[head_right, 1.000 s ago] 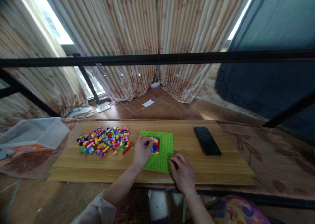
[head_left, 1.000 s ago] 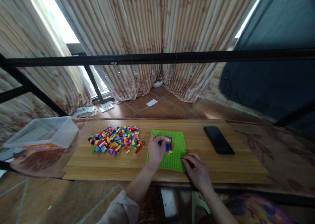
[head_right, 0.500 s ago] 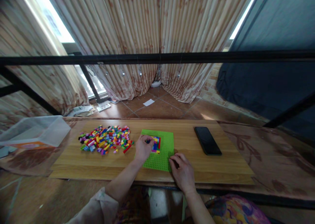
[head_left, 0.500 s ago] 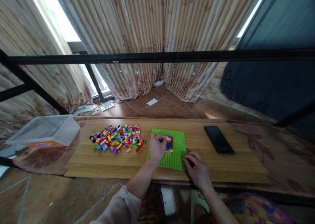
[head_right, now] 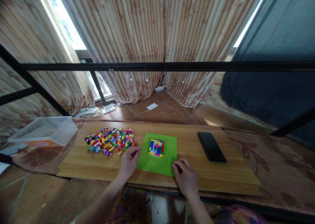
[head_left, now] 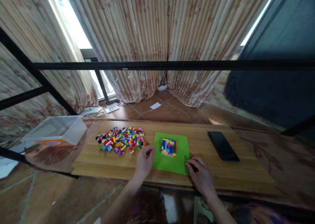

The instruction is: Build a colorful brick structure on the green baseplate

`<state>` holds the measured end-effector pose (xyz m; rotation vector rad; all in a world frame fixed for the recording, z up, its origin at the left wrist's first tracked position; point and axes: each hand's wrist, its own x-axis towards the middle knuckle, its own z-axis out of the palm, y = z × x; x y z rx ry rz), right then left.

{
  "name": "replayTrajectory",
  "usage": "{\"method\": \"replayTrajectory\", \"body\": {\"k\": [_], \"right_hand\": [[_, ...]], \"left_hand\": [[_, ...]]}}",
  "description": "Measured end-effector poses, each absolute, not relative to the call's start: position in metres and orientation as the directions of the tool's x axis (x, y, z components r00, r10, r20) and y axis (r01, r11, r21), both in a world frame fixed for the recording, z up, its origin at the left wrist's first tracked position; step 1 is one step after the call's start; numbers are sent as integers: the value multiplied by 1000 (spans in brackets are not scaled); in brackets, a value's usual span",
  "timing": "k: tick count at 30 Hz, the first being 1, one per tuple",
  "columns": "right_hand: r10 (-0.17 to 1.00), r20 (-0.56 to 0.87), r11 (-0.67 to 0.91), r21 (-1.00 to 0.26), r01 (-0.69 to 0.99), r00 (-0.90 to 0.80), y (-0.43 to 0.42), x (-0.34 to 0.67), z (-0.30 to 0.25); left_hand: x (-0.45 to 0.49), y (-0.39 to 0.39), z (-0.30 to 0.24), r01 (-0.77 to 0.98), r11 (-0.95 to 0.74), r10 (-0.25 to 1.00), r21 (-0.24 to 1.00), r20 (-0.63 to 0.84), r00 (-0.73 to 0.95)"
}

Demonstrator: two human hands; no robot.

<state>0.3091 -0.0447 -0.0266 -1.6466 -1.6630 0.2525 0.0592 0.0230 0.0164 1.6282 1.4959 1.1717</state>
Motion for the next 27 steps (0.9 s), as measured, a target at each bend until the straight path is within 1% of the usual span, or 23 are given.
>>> {"method": "replayTrajectory", "body": {"k": [2, 8, 13, 18, 23, 27], "right_hand": [[916, 377, 143, -619, 772, 133, -45, 310, -28], [907, 392, 129, -605, 786, 154, -46, 312, -32], [915, 368, 98, -601, 793, 166, -48, 314, -34], [914, 365, 87, -599, 796, 175, -49, 315, -33], [914, 371, 96, -590, 802, 164, -49, 314, -32], [911, 381, 103, -582, 807, 159, -49, 316, -33]], "left_hand": [[43, 11, 15, 417, -155, 982, 896, 186, -36], [1, -2, 8, 461, -81, 983, 883, 147, -108], [-17, 2, 4, 478, -47, 952, 877, 184, -244], [-23, 8, 1, 475, 24, 923, 880, 162, -348], [-26, 13, -5, 508, 38, 904, 861, 187, -385], [-25, 15, -5, 551, 35, 913, 834, 198, -358]]}}
